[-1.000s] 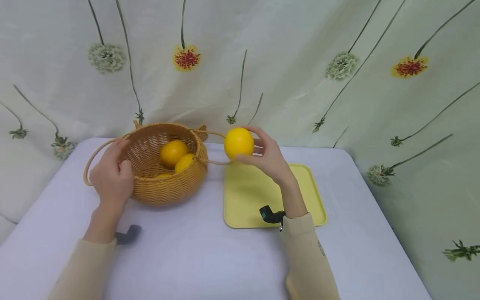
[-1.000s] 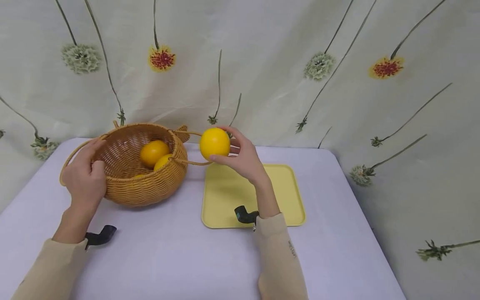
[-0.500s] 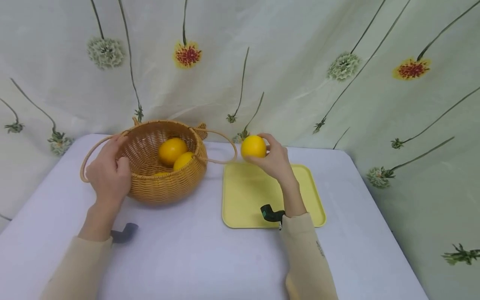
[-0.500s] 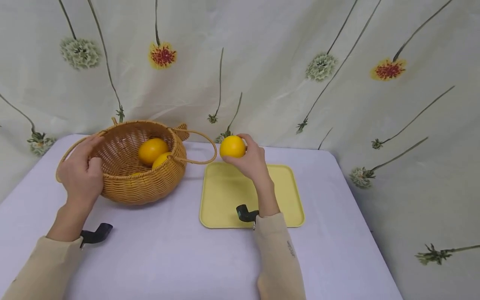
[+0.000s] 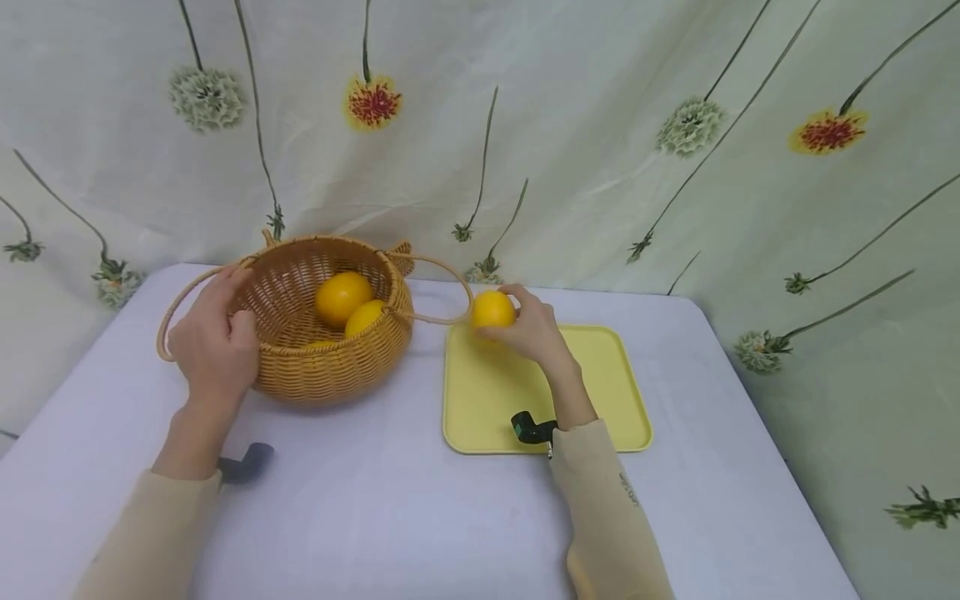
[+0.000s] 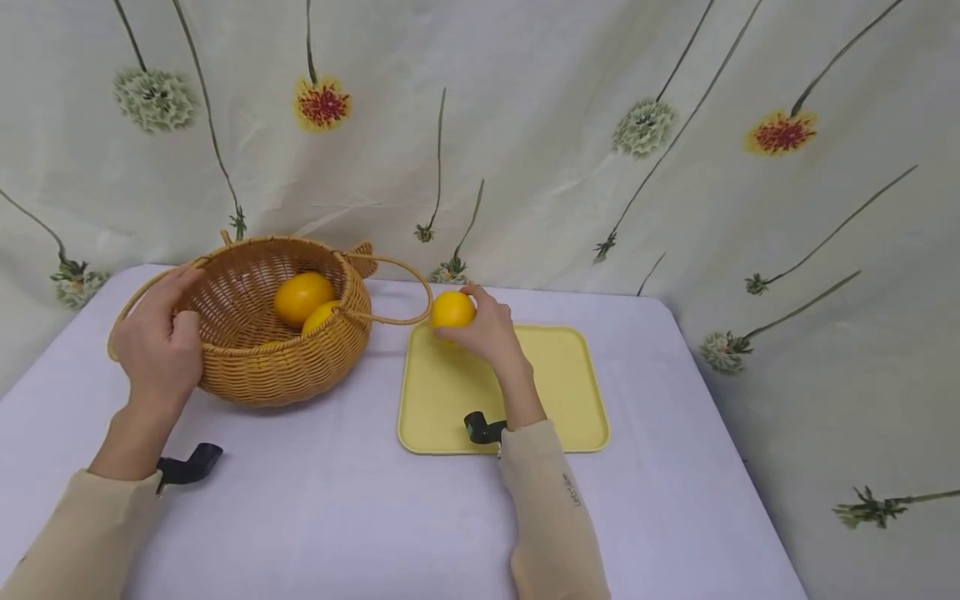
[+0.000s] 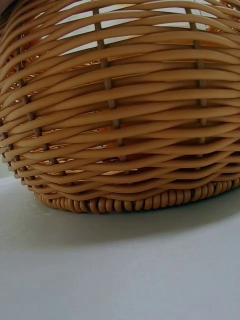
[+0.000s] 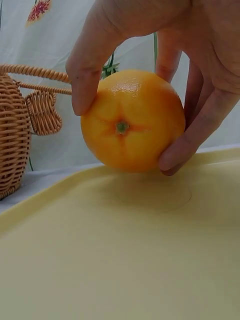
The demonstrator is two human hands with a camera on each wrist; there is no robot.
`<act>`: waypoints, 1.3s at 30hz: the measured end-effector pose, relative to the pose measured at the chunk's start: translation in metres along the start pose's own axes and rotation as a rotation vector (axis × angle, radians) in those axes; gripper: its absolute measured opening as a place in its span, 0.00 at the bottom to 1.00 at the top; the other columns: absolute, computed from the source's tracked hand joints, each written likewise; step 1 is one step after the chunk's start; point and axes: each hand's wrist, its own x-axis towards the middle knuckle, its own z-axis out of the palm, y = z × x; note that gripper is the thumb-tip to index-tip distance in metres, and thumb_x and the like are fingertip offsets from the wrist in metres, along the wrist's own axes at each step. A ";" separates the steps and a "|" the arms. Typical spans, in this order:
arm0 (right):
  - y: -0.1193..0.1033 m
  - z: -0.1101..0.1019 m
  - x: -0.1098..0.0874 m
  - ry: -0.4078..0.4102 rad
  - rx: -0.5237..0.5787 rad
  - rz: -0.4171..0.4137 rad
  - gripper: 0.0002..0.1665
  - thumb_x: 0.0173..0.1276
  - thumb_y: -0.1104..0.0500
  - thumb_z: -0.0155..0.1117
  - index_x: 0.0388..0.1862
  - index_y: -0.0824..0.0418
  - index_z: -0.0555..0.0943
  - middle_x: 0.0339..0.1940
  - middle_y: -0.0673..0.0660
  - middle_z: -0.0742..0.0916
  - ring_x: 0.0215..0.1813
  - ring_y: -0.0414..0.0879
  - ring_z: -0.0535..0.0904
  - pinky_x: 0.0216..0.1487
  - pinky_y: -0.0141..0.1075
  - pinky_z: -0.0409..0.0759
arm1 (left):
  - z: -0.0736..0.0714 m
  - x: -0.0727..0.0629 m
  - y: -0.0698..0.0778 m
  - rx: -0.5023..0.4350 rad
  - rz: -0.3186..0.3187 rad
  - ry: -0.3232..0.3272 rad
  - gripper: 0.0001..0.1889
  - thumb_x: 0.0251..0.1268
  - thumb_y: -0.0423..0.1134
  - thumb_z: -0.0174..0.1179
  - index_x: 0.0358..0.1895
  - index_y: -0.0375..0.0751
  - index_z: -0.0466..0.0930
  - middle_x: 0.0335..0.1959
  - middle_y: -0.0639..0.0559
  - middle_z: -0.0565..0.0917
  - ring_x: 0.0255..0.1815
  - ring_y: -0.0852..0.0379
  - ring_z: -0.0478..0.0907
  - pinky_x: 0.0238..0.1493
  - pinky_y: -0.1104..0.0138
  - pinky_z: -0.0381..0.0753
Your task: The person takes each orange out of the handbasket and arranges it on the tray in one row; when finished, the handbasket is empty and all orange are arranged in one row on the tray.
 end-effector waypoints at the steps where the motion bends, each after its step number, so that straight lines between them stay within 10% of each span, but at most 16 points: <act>1: 0.000 0.001 0.000 -0.011 -0.001 0.001 0.46 0.59 0.46 0.80 0.75 0.54 0.73 0.59 0.65 0.87 0.58 0.59 0.81 0.52 0.50 0.83 | 0.000 0.000 0.000 -0.002 0.000 0.000 0.31 0.57 0.34 0.43 0.62 0.39 0.86 0.65 0.44 0.85 0.60 0.35 0.85 0.27 0.69 0.53; 20: -0.002 0.014 0.000 -0.129 0.021 0.033 0.42 0.60 0.38 0.79 0.65 0.59 0.76 0.46 0.60 0.89 0.36 0.49 0.87 0.43 0.40 0.84 | 0.001 0.001 0.002 -0.016 -0.002 -0.007 0.31 0.59 0.33 0.42 0.63 0.38 0.85 0.66 0.43 0.84 0.67 0.39 0.82 0.32 0.73 0.56; 39: -0.012 -0.003 -0.006 -0.223 -0.064 0.102 0.49 0.61 0.30 0.74 0.71 0.59 0.75 0.58 0.63 0.86 0.48 0.51 0.87 0.58 0.49 0.81 | -0.001 0.002 0.000 -0.011 -0.002 -0.006 0.31 0.59 0.32 0.43 0.64 0.39 0.85 0.66 0.45 0.85 0.69 0.41 0.81 0.35 0.63 0.61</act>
